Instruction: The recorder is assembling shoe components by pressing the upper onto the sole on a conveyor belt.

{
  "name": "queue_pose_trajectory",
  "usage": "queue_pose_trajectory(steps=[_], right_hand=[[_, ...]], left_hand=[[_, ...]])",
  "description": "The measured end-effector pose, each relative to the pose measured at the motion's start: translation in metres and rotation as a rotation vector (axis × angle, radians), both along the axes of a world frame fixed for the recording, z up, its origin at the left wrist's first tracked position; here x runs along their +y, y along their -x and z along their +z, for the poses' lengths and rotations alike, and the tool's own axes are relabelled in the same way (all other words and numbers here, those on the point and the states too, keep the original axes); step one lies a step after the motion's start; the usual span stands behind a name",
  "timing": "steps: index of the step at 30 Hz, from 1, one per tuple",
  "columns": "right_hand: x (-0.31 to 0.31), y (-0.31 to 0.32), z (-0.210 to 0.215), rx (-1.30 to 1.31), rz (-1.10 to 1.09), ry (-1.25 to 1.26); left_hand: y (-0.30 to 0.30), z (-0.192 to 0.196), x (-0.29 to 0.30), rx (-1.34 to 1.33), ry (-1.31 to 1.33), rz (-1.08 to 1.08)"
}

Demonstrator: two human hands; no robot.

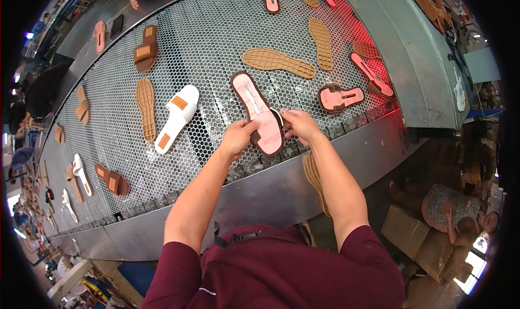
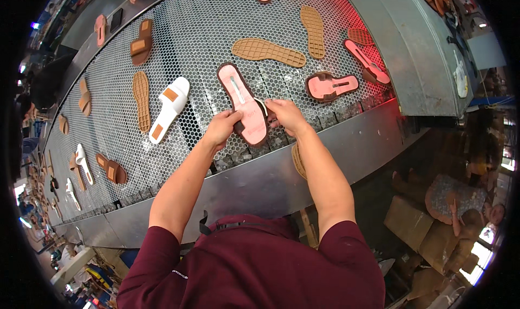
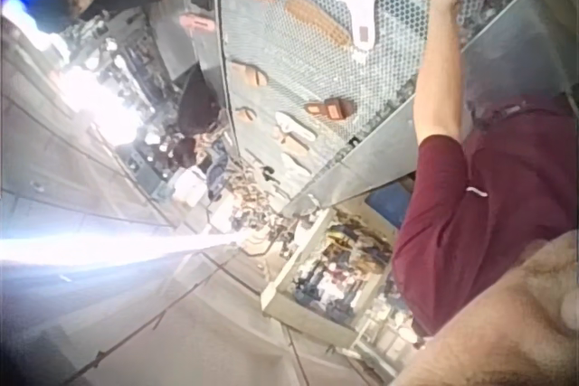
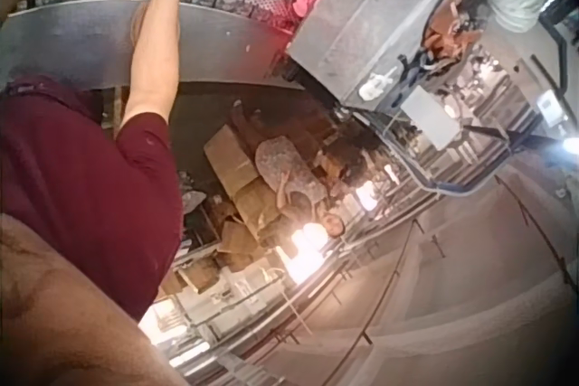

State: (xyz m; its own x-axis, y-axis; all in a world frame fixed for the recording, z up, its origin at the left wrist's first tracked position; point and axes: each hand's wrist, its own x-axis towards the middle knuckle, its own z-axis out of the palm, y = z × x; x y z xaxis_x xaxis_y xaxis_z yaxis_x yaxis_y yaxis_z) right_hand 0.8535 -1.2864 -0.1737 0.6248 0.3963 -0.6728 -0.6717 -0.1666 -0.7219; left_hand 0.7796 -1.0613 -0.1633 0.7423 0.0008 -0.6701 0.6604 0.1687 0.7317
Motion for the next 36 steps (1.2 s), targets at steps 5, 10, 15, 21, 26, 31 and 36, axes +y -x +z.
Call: queue_pose_trajectory(steps=[5, 10, 15, 21, 26, 31, 36], right_hand=[[-0.011, 0.017, 0.056, -0.211, 0.115, -0.227], [-0.006, 0.046, 0.11, -0.352, 0.266, -0.358], [-0.011, 0.087, 0.136, -0.405, 0.21, -0.296], [-0.01, 0.125, 0.174, -0.609, 0.271, -0.165], [-0.01, 0.157, 0.177, -0.748, 0.018, -0.136], [-0.028, 0.196, 0.136, -0.24, -0.097, -0.278], [-0.022, 0.207, 0.14, -0.425, -0.111, -0.13]], left_hand=[[0.036, 0.063, 0.007, -0.119, 0.139, -0.079], [0.069, 0.119, -0.005, -0.219, 0.148, -0.131], [0.104, 0.151, -0.015, -0.272, 0.041, -0.175], [0.126, 0.18, -0.026, -0.297, 0.08, -0.175], [0.15, 0.182, -0.033, -0.307, 0.118, 0.006], [0.173, 0.166, -0.046, -0.343, 0.051, 0.153], [0.19, 0.157, -0.058, -0.376, 0.025, 0.247]])
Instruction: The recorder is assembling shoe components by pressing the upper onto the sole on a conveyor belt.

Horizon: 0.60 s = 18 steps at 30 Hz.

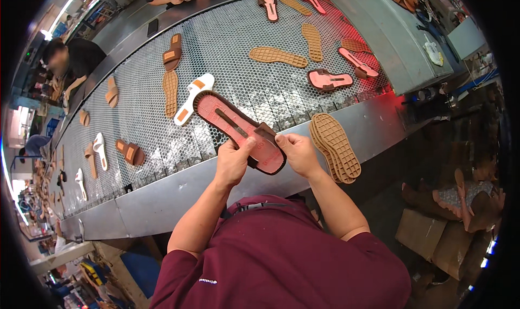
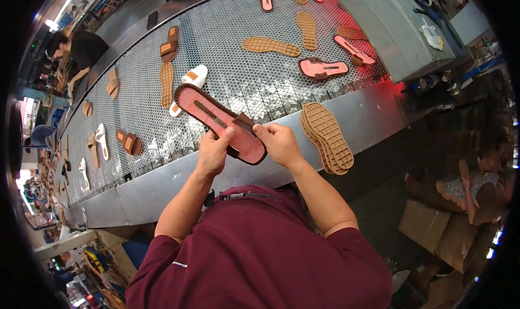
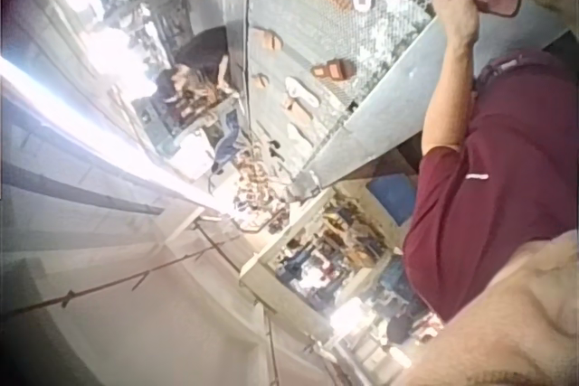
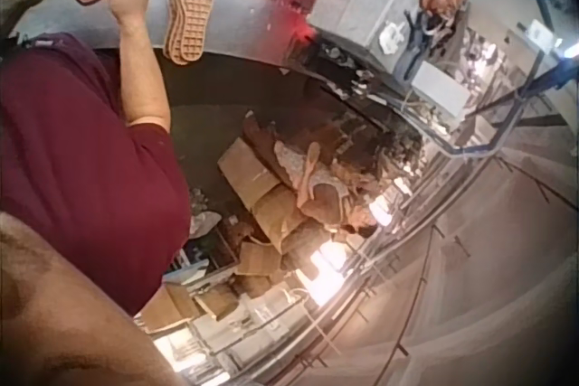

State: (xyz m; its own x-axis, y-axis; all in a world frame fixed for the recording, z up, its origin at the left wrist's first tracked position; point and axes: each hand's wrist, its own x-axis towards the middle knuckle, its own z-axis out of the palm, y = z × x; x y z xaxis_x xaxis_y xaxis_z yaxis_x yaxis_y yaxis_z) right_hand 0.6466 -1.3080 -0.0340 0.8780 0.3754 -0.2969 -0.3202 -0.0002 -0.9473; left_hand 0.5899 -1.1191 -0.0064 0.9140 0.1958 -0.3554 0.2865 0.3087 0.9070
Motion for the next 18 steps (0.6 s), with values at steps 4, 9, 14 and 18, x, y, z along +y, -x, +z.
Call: queue_pose_trajectory(steps=[4, 9, 14, 18], right_hand=[[0.008, 0.009, 0.01, -0.254, -0.119, 0.133], [0.008, 0.003, 0.013, -0.565, -0.053, 0.281], [-0.008, -0.008, 0.016, -0.722, 0.033, 0.197], [-0.003, -0.002, 0.014, -1.021, 0.128, 0.362]], left_hand=[[0.008, 0.006, -0.012, -0.012, 0.092, 0.071], [0.008, 0.008, -0.013, 0.013, 0.127, 0.096], [-0.003, 0.01, -0.012, 0.169, 0.021, 0.096], [-0.006, -0.02, -0.019, 0.07, 0.11, 0.172]])
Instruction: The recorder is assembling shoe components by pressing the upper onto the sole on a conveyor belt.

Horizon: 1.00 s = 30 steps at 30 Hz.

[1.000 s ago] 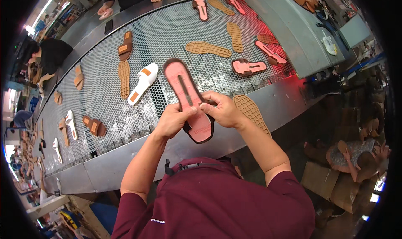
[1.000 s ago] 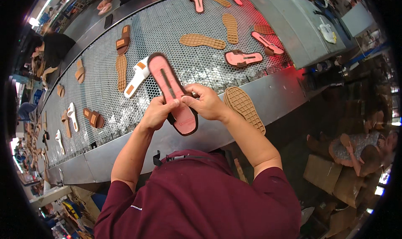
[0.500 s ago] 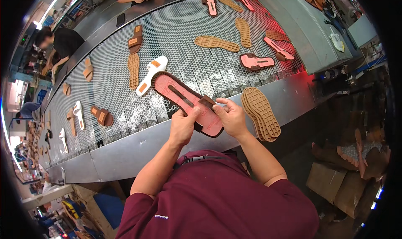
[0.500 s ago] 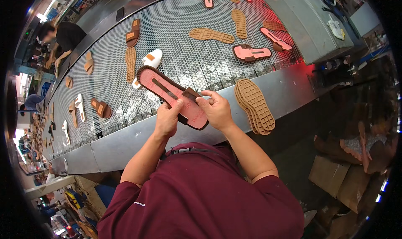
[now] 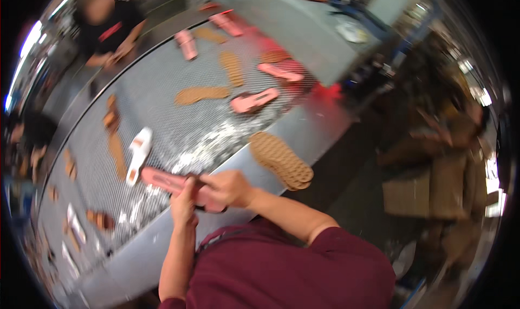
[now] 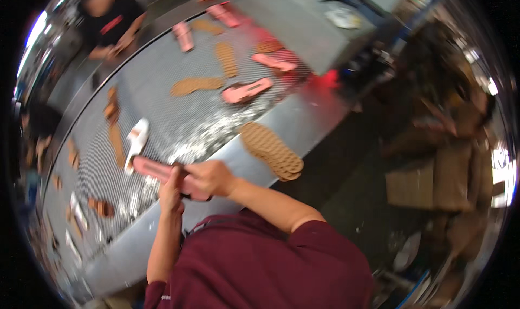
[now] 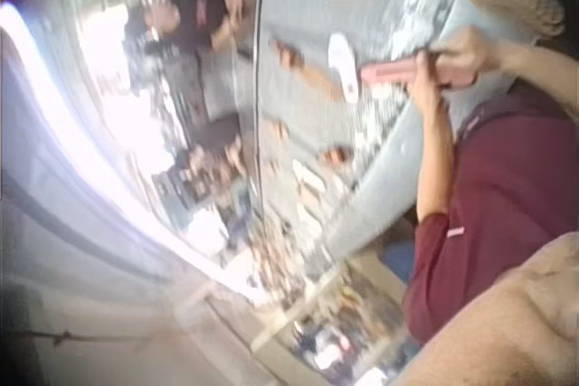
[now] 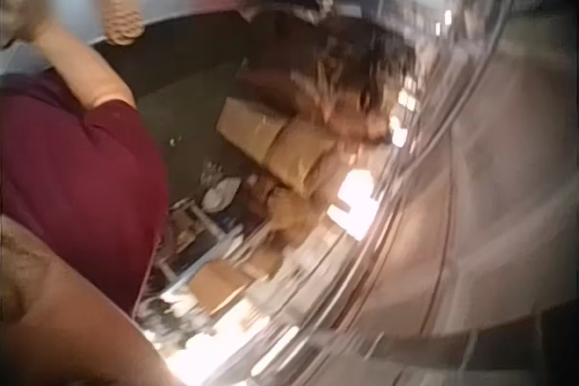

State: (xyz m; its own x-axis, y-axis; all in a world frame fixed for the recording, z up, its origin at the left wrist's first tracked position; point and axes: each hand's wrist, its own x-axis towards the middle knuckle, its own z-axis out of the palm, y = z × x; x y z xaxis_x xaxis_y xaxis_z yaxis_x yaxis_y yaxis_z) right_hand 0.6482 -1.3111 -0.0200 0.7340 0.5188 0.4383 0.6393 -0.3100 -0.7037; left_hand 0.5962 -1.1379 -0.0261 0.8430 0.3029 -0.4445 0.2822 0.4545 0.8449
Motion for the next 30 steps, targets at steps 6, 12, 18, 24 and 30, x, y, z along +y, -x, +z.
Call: queue_pose_trajectory(steps=[6, 12, 18, 24, 30], right_hand=[[-0.012, 0.018, -0.014, 0.371, -0.174, -0.139], [-0.006, 0.028, -0.039, 0.956, -0.309, -0.331], [-0.016, 0.008, -0.041, 0.925, -0.109, -0.31], [-0.024, -0.035, -0.008, 0.477, 0.11, 0.345], [0.106, -0.029, 0.003, 0.334, 0.598, 0.518]], left_hand=[[-0.006, -0.009, -0.016, -0.033, -0.069, -0.007], [0.002, -0.024, -0.035, -0.055, -0.175, -0.002], [0.032, -0.073, -0.01, 0.15, -0.007, -0.084], [0.091, -0.018, 0.019, 0.034, -1.009, 0.004], [0.054, 0.003, 0.071, -0.107, -1.091, -0.423]])
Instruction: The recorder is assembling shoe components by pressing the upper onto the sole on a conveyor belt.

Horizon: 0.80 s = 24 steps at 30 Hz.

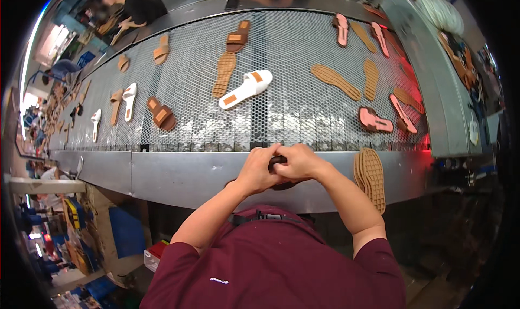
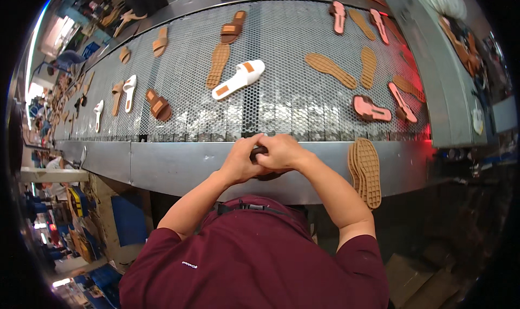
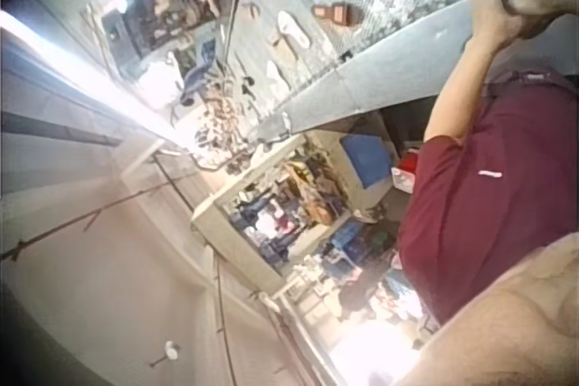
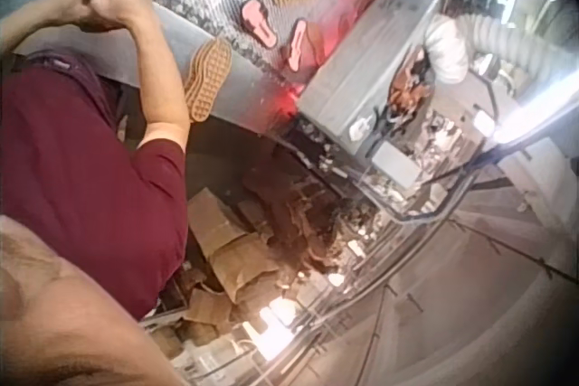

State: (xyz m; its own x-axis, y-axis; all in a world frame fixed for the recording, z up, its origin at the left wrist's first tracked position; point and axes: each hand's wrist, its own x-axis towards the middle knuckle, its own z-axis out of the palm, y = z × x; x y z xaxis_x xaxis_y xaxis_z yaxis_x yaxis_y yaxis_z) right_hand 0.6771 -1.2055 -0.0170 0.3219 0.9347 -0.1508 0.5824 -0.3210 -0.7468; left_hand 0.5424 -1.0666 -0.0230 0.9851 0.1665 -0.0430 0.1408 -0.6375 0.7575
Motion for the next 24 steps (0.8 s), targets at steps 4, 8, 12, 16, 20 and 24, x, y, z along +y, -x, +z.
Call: queue_pose_trajectory(steps=[4, 8, 12, 16, 20, 24], right_hand=[[0.085, 0.005, -0.011, 0.104, -0.024, 0.055], [0.177, -0.011, -0.027, 0.126, -0.227, 0.114], [0.27, -0.051, -0.077, -0.138, -0.333, 0.199], [0.37, -0.072, -0.11, -0.206, -0.4, 0.354], [0.431, -0.079, -0.111, -0.223, -0.501, 0.551], [0.437, -0.089, -0.125, -0.172, -0.526, 0.556]], left_hand=[[0.008, -0.002, 0.055, 0.033, 0.318, 0.21], [0.044, -0.067, 0.131, 0.11, 0.068, 0.414], [0.08, -0.097, 0.179, -0.037, 0.191, 0.625], [0.108, -0.09, 0.215, 0.01, 0.323, 0.638], [0.12, -0.091, 0.231, -0.05, 0.266, 0.683], [0.12, -0.099, 0.24, 0.026, 0.539, 0.788]])
